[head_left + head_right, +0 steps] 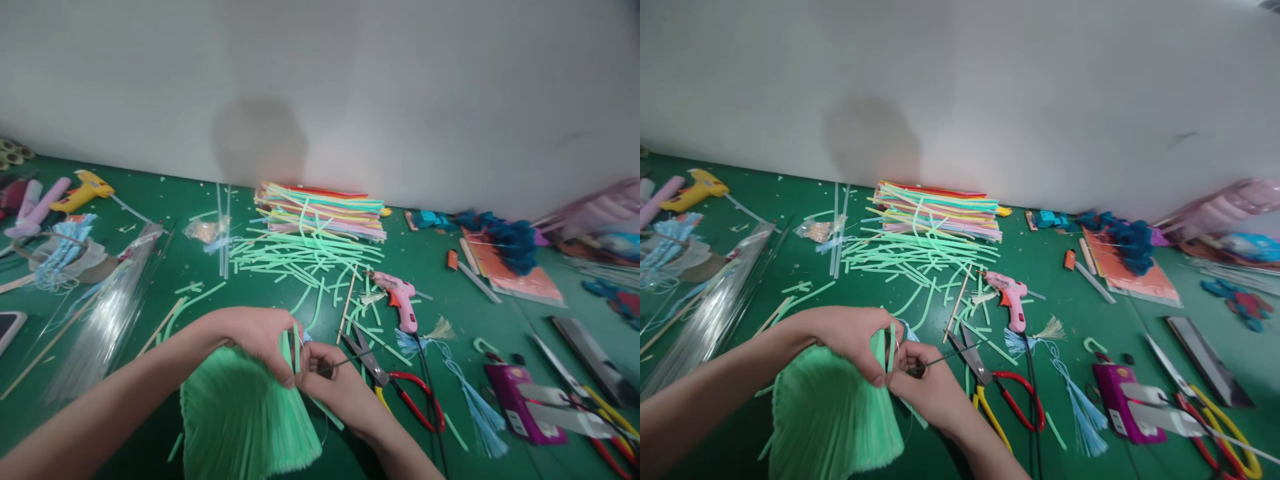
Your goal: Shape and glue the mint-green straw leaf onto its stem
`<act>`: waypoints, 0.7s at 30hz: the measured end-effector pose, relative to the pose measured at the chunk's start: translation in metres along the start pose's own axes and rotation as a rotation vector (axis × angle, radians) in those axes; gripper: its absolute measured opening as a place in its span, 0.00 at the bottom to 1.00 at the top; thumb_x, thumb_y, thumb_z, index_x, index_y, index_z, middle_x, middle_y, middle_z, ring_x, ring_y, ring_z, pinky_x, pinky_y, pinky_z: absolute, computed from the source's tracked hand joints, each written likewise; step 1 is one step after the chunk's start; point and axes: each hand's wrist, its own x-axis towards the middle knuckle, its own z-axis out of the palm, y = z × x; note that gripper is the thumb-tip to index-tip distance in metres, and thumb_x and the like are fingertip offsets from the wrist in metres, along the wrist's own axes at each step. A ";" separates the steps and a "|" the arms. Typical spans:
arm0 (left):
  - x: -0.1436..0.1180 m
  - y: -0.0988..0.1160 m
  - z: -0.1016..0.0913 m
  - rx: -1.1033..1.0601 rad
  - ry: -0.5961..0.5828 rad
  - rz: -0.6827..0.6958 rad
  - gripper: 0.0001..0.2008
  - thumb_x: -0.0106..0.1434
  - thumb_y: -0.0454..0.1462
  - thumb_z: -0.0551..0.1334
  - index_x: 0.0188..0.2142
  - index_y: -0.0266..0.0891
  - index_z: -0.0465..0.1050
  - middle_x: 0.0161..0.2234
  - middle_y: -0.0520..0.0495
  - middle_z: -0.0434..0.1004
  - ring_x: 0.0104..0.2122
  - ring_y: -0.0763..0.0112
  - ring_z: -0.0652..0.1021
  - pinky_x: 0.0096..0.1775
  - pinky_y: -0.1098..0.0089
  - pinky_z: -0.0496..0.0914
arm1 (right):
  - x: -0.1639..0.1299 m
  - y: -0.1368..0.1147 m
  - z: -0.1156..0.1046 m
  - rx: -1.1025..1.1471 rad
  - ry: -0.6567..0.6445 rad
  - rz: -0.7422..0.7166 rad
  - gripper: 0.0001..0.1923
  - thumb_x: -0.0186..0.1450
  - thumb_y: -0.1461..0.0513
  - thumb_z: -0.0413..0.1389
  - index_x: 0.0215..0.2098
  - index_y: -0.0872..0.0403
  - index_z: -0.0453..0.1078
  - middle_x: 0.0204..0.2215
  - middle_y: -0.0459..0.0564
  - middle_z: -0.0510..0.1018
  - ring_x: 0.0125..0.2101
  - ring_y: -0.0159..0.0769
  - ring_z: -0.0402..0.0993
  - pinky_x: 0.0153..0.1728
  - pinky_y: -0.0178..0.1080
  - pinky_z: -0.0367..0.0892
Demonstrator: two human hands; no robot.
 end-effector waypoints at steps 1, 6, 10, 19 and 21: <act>0.001 -0.001 0.000 -0.001 0.017 -0.003 0.17 0.43 0.43 0.73 0.32 0.42 0.77 0.29 0.55 0.80 0.32 0.66 0.76 0.33 0.71 0.66 | 0.000 0.000 0.000 0.021 0.002 -0.001 0.11 0.50 0.62 0.63 0.21 0.54 0.64 0.19 0.38 0.64 0.23 0.26 0.57 0.27 0.31 0.53; 0.001 -0.003 0.000 0.031 0.088 -0.047 0.20 0.41 0.42 0.73 0.34 0.42 0.73 0.31 0.55 0.78 0.32 0.66 0.75 0.32 0.72 0.65 | 0.003 0.002 0.002 0.105 0.015 0.059 0.08 0.51 0.62 0.61 0.24 0.53 0.65 0.19 0.37 0.67 0.21 0.26 0.62 0.23 0.30 0.57; -0.003 0.002 -0.002 0.067 0.091 -0.079 0.18 0.43 0.42 0.71 0.34 0.42 0.71 0.32 0.55 0.76 0.34 0.66 0.74 0.30 0.73 0.64 | 0.008 0.005 0.001 0.154 -0.019 0.132 0.05 0.48 0.65 0.58 0.25 0.54 0.67 0.17 0.37 0.69 0.17 0.25 0.63 0.21 0.30 0.60; 0.001 0.010 -0.009 0.061 -0.022 -0.077 0.16 0.46 0.41 0.71 0.33 0.42 0.71 0.31 0.55 0.76 0.32 0.68 0.74 0.29 0.73 0.64 | 0.011 0.007 -0.006 0.340 -0.127 0.157 0.08 0.51 0.61 0.64 0.25 0.56 0.70 0.19 0.39 0.71 0.18 0.22 0.61 0.21 0.28 0.54; 0.003 0.009 -0.011 0.055 -0.026 -0.059 0.16 0.46 0.41 0.72 0.33 0.42 0.72 0.33 0.55 0.76 0.33 0.67 0.75 0.32 0.73 0.64 | 0.011 0.007 -0.007 0.368 -0.144 0.162 0.12 0.50 0.59 0.67 0.25 0.57 0.71 0.19 0.40 0.72 0.19 0.23 0.62 0.22 0.28 0.54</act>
